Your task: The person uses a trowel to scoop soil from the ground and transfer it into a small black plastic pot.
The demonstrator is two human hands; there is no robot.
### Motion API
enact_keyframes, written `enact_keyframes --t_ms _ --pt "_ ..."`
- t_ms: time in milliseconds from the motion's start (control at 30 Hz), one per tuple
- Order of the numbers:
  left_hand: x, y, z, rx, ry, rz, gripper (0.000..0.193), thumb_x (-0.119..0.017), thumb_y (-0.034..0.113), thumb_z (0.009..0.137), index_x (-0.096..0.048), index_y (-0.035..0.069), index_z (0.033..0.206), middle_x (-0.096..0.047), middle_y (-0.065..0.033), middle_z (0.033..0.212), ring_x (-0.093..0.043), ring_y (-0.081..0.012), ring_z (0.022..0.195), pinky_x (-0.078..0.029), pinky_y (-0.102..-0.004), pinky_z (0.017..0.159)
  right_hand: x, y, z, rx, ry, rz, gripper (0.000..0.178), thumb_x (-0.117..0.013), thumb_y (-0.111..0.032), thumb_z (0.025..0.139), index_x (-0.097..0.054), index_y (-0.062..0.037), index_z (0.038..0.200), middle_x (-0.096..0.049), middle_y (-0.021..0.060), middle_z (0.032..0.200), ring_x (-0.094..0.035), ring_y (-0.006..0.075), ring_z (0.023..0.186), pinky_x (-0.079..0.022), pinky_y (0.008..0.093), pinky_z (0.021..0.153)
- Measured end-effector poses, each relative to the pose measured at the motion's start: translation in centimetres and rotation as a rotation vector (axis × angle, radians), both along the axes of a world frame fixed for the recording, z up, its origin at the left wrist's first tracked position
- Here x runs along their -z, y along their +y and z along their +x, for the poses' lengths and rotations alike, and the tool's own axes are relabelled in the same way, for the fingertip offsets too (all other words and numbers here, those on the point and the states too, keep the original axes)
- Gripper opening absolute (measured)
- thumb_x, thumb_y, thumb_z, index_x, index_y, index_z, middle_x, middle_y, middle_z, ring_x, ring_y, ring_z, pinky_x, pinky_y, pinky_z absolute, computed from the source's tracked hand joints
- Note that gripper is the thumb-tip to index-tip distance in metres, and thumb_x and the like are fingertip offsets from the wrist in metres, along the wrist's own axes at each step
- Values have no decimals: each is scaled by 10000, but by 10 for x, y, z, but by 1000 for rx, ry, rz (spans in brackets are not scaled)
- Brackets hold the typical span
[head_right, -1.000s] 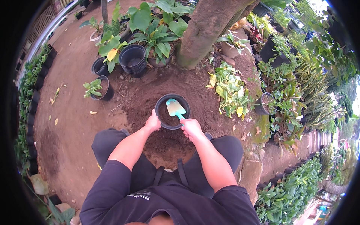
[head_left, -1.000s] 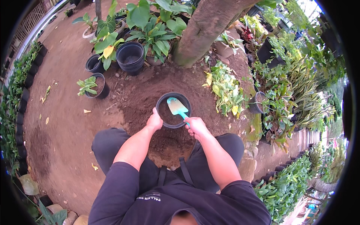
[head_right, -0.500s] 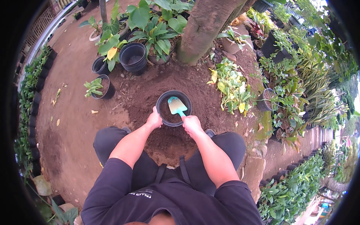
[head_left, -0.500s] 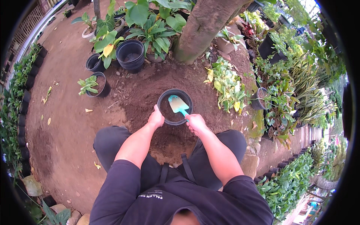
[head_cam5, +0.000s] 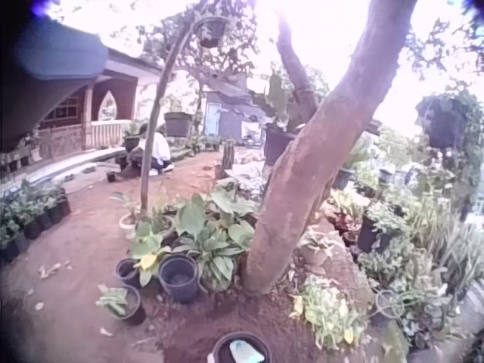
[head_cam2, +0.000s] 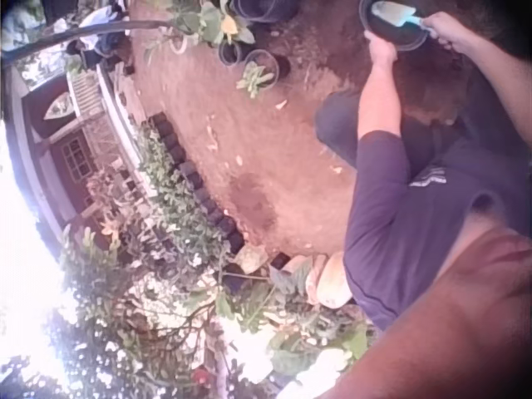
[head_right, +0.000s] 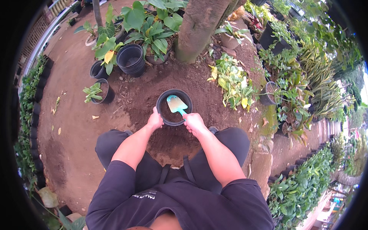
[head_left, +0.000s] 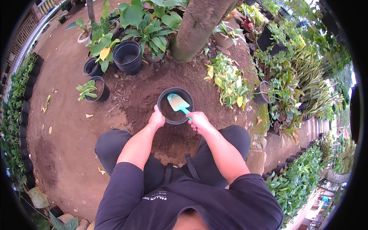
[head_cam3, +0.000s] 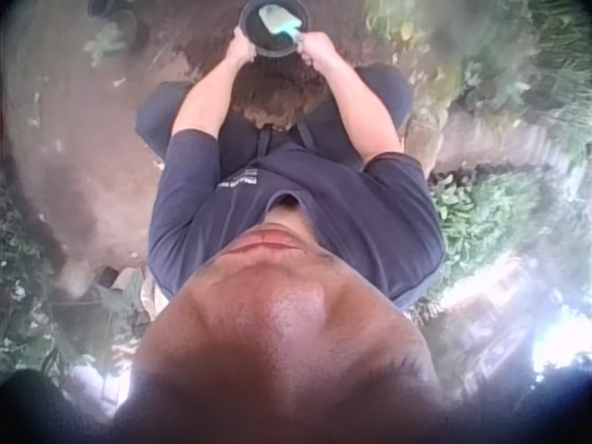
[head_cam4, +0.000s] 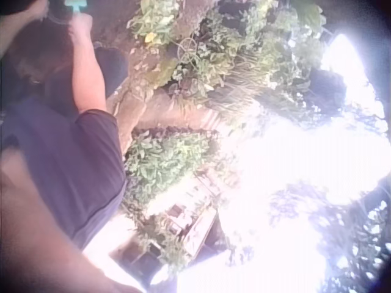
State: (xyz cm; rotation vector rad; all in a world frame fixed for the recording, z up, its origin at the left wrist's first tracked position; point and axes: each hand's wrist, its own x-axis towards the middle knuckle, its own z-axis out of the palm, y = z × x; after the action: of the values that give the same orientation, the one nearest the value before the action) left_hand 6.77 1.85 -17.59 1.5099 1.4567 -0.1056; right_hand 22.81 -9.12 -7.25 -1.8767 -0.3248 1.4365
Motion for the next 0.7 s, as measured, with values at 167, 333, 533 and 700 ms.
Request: enact_keyframes --t_ms 167,333,533,700 --pt "7 3 -2 1 8 11 690 -435 44 814 -76 28 1403 -624 -226 917 -656 -298 726 -492 -398 725 8 6 5 -81 -101 -54 213 -531 -228 886 -538 -18 853 -482 24 598 -366 91 401 -275 270 363" --pt "-4 -3 8 12 -12 -6 689 -429 49 819 -64 23 1403 -624 -226 926 -653 -306 754 -487 -407 738 6 -3 13 0 -79 -55 231 -522 -239 890 -527 -28 797 -486 23 591 -373 95 401 -275 271 361" --pt "31 4 -4 -10 17 85 690 -435 51 816 -81 55 1408 -623 -215 933 -649 -320 725 -488 -419 715 -7 3 6 -313 -470 -25 271 -550 -256 866 -605 9 866 -539 50 618 -472 128 488 -373 317 460" --pt "11 2 6 -4 -40 8 669 -437 38 808 -95 65 1383 -620 -221 905 -648 -321 714 -489 -421 698 -1 -4 2 -480 -671 -30 305 -551 -283 834 -627 -16 961 -634 170 846 -608 304 827 -467 407 747"
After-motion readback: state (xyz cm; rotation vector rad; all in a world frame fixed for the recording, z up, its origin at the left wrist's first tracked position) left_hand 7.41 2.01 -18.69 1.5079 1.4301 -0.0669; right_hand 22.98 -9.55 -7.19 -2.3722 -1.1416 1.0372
